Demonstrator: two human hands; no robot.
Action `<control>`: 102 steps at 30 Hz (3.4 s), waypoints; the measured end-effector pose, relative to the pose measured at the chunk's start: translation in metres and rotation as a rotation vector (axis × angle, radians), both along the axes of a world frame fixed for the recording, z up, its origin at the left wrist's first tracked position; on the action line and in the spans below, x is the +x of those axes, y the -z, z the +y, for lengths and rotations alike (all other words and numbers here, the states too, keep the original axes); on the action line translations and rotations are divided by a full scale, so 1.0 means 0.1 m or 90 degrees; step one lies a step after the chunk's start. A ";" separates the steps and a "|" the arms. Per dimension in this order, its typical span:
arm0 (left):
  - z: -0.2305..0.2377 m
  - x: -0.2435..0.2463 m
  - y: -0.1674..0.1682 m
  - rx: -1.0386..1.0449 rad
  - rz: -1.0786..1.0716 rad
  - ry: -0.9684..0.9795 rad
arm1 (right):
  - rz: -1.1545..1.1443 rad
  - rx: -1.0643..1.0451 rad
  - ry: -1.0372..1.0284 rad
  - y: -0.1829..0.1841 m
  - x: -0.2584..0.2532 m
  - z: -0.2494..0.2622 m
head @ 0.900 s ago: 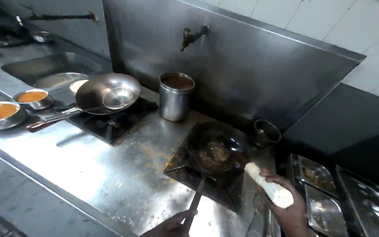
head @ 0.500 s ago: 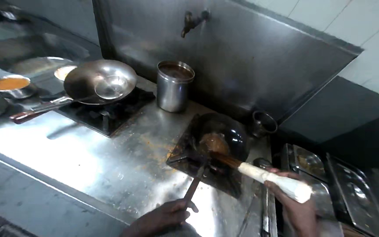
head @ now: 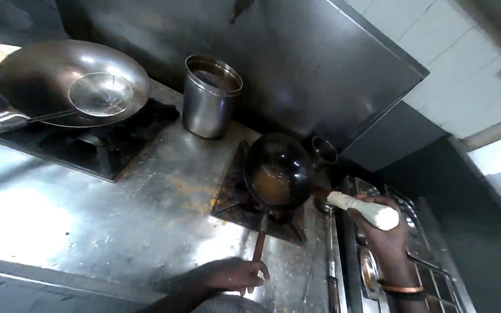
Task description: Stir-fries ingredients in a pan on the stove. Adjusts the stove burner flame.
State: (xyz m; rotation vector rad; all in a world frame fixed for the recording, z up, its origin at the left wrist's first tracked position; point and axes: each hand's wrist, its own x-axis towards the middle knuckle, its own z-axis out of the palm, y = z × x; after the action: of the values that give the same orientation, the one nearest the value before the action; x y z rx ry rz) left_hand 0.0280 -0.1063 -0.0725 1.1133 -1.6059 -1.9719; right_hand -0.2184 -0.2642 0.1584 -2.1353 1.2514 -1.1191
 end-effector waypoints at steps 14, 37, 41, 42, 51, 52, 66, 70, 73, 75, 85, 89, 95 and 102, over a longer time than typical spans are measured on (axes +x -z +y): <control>0.31 0.90 -0.82 0.067 0.209 -0.085 | 0.125 -0.082 -0.126 1.07 0.75 0.08; 0.30 1.28 -0.59 0.030 0.160 -0.122 | -0.884 0.308 0.323 1.26 -0.18 0.61; 0.31 1.24 -0.54 0.018 0.198 -0.150 | -0.841 0.295 0.290 1.31 -0.26 0.76; 0.32 1.23 -0.54 0.017 0.213 -0.160 | -0.761 0.269 0.299 1.26 -0.24 0.75; 0.34 0.92 -0.84 0.027 0.124 -0.178 | -0.498 0.000 0.132 0.63 0.94 -0.15; 0.34 0.90 -0.88 0.034 0.128 -0.171 | -0.419 -0.013 0.085 0.58 1.03 -0.27; 0.42 1.26 -0.92 -0.062 -0.063 -0.715 | -0.605 0.073 0.013 0.78 0.77 -0.51; 0.39 1.20 -0.94 -0.058 -0.081 -0.727 | -0.549 0.037 -0.042 0.53 0.35 -0.29; 0.38 1.10 -0.99 -0.069 -0.124 -0.710 | -0.684 0.049 -0.074 0.69 0.45 -0.28; 0.44 1.00 -1.04 -0.064 -0.144 -0.698 | -0.592 0.074 -0.008 0.92 0.60 -0.33; 0.62 0.32 -1.32 -0.062 -0.129 -0.595 | -0.437 0.003 -0.096 0.71 0.69 -0.47; 0.60 0.34 -1.34 -0.059 -0.129 -0.589 | -0.415 0.034 -0.111 0.51 0.80 -0.35; 0.67 0.35 -1.26 -0.067 -0.111 -0.565 | -0.331 0.084 -0.063 0.24 0.82 -0.30; 0.69 0.43 -1.20 -0.062 -0.129 -0.526 | -0.301 0.122 -0.087 0.18 0.89 -0.48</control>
State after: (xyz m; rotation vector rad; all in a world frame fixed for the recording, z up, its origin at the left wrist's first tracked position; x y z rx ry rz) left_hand 0.0706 -0.0377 0.0480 1.6309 -1.0340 -1.2528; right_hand -0.1289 -0.3122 0.1405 -1.6577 0.9362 -1.2892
